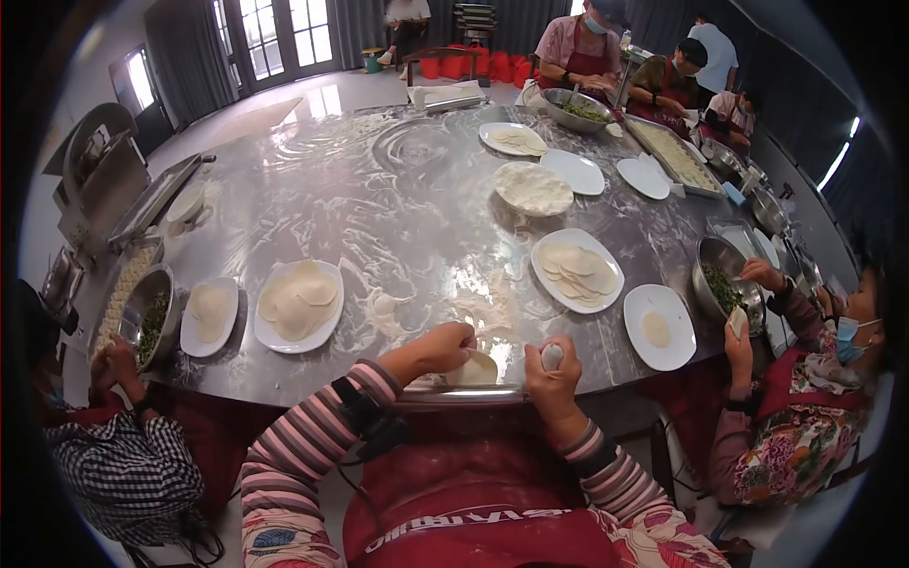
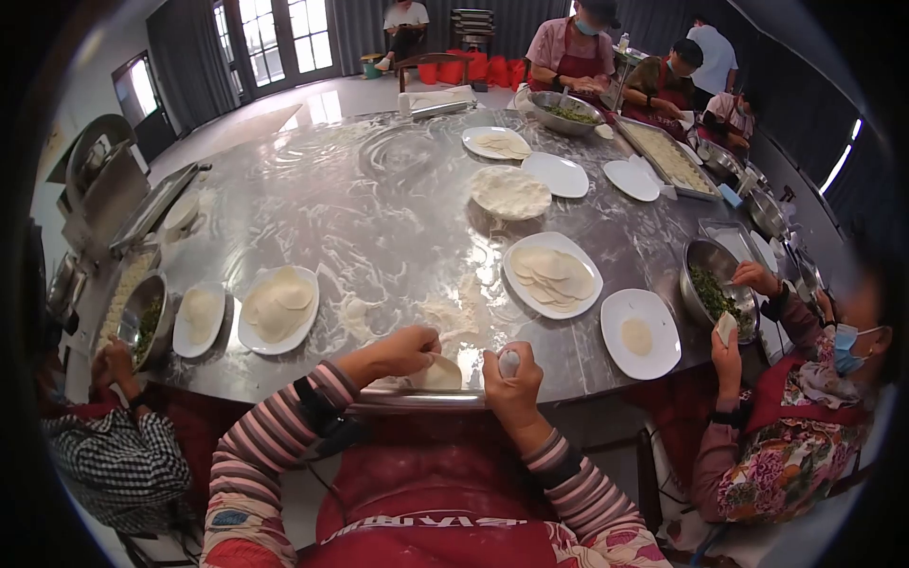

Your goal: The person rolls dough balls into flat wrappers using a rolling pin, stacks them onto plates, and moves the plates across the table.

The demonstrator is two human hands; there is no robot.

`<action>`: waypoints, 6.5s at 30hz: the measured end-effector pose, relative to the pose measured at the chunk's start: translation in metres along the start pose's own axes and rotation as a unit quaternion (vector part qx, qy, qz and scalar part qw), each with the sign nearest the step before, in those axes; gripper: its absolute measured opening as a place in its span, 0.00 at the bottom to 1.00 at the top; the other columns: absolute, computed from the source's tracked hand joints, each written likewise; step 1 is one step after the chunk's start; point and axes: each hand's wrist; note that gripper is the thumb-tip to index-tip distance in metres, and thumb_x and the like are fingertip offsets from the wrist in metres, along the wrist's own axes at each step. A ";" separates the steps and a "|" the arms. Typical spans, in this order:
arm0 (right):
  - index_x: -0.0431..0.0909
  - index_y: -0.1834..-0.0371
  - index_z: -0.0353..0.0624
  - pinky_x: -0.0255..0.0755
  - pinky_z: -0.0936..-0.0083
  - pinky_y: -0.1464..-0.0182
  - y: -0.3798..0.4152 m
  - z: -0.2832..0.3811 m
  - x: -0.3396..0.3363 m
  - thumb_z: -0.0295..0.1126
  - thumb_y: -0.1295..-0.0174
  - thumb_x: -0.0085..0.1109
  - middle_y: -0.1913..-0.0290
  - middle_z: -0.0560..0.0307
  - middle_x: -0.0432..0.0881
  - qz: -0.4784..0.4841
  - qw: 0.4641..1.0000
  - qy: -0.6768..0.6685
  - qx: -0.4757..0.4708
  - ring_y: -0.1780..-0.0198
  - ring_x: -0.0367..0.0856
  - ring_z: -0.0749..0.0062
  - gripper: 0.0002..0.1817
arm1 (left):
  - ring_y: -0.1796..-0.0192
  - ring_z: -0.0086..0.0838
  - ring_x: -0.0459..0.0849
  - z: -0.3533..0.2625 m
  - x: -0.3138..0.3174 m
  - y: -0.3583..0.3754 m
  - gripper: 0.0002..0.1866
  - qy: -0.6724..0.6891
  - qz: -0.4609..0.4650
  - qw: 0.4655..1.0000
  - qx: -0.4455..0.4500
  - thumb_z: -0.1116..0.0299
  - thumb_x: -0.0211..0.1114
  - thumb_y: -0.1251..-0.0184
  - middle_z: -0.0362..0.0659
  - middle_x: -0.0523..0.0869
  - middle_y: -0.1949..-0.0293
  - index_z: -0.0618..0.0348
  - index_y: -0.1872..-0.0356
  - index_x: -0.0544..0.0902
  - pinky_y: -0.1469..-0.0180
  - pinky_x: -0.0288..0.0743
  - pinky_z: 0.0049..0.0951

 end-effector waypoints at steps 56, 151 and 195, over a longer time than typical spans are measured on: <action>0.68 0.71 0.42 0.65 0.77 0.80 0.029 -0.001 -0.012 0.22 0.49 0.65 0.84 0.57 0.71 0.002 0.999 -0.041 0.033 0.84 0.73 0.74 0.12 | 0.68 0.35 0.82 0.002 -0.043 0.007 0.11 -0.006 -0.199 0.980 0.004 0.72 0.69 0.51 0.48 0.83 0.71 0.65 0.68 0.78 0.64 0.76 0.32; 0.70 0.67 0.39 0.67 0.64 0.78 -0.056 -0.018 0.049 0.24 0.48 0.63 0.82 0.46 0.74 -0.012 0.998 0.045 -0.051 0.81 0.75 0.52 0.10 | 0.60 0.51 0.81 -0.006 0.001 -0.002 0.12 -0.032 -0.039 0.999 -0.004 0.67 0.58 0.45 0.58 0.83 0.67 0.65 0.66 0.81 0.56 0.73 0.42; 0.69 0.68 0.38 0.68 0.62 0.77 -0.064 -0.020 0.061 0.24 0.46 0.62 0.82 0.45 0.74 -0.018 0.996 0.044 -0.080 0.79 0.75 0.48 0.10 | 0.64 0.39 0.83 0.003 -0.007 0.007 0.09 -0.018 -0.092 0.995 -0.017 0.70 0.57 0.41 0.54 0.84 0.67 0.64 0.65 0.80 0.61 0.74 0.35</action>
Point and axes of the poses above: each hand's wrist, its own y-axis away from the middle knuckle, its own x-axis out of the palm, z = x × y
